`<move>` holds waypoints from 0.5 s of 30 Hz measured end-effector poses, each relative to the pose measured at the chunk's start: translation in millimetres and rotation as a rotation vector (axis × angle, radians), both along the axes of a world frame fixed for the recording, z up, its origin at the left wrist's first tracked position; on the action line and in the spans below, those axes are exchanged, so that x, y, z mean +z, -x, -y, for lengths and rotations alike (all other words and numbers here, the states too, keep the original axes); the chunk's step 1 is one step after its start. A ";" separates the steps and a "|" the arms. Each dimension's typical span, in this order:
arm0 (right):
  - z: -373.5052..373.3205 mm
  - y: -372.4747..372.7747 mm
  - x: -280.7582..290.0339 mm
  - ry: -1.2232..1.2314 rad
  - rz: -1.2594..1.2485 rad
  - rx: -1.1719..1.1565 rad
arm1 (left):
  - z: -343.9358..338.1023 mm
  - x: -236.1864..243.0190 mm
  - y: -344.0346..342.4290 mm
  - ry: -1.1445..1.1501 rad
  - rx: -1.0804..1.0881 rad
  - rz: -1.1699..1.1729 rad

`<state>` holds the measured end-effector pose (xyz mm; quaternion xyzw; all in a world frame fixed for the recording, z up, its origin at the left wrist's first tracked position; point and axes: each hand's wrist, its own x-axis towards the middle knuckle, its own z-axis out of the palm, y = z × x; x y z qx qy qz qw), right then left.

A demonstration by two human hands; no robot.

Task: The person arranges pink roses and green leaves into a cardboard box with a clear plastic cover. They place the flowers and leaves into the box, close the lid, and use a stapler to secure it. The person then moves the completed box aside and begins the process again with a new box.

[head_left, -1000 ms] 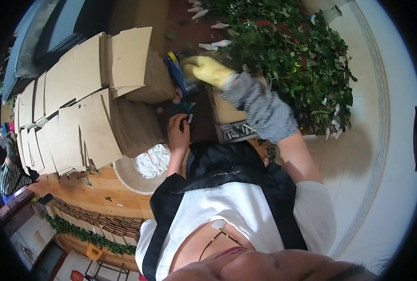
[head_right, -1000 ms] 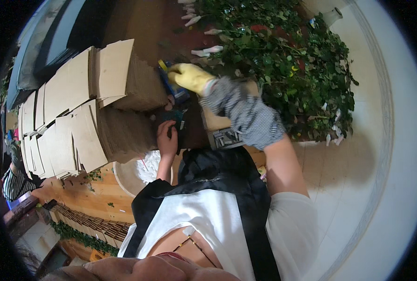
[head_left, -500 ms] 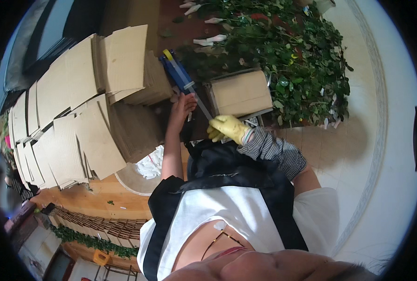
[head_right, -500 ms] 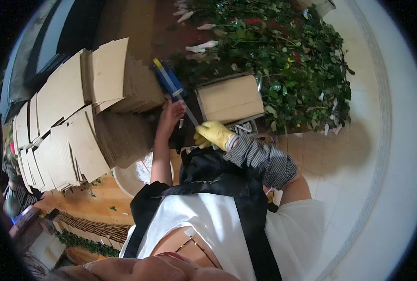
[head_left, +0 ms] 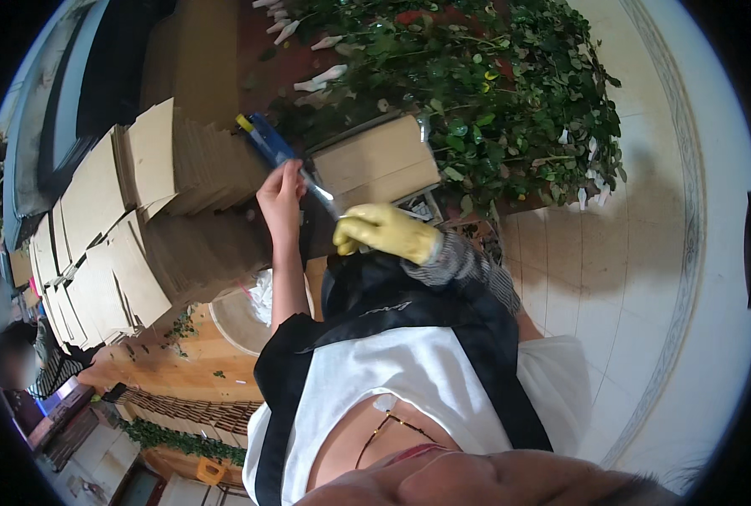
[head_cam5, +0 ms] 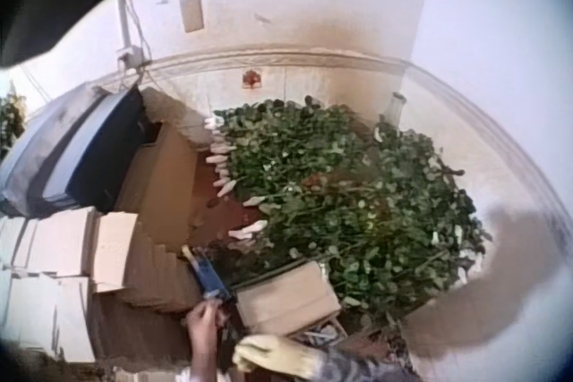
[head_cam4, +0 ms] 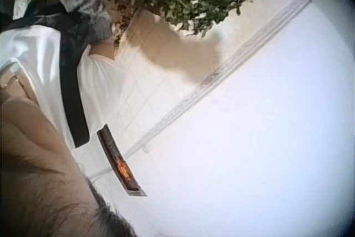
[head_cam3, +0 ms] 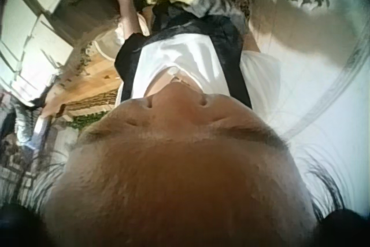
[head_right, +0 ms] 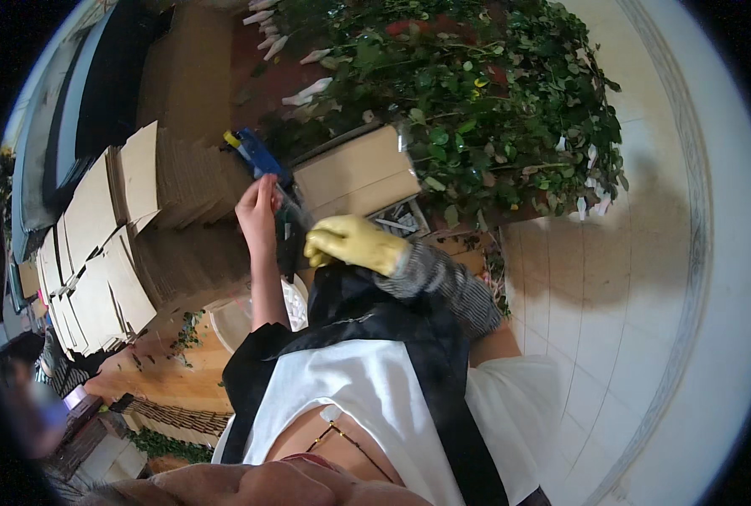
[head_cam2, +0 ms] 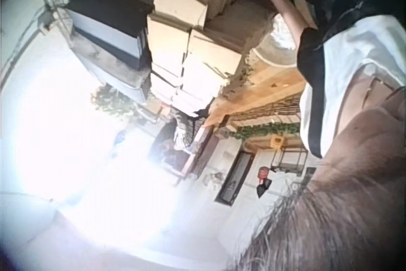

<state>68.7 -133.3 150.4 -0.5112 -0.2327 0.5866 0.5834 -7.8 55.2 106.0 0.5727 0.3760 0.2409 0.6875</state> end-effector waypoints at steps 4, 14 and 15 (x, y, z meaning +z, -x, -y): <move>72.7 -71.8 18.3 -0.047 0.162 -0.272 | 40.2 55.4 -98.4 -0.522 -0.265 0.045; 147.5 -142.5 -17.1 -0.006 0.004 -0.491 | 123.8 15.2 -202.5 0.258 -0.974 0.251; 148.6 -140.0 -18.8 -0.023 0.001 -0.473 | 112.1 23.2 -206.6 0.158 -0.871 0.283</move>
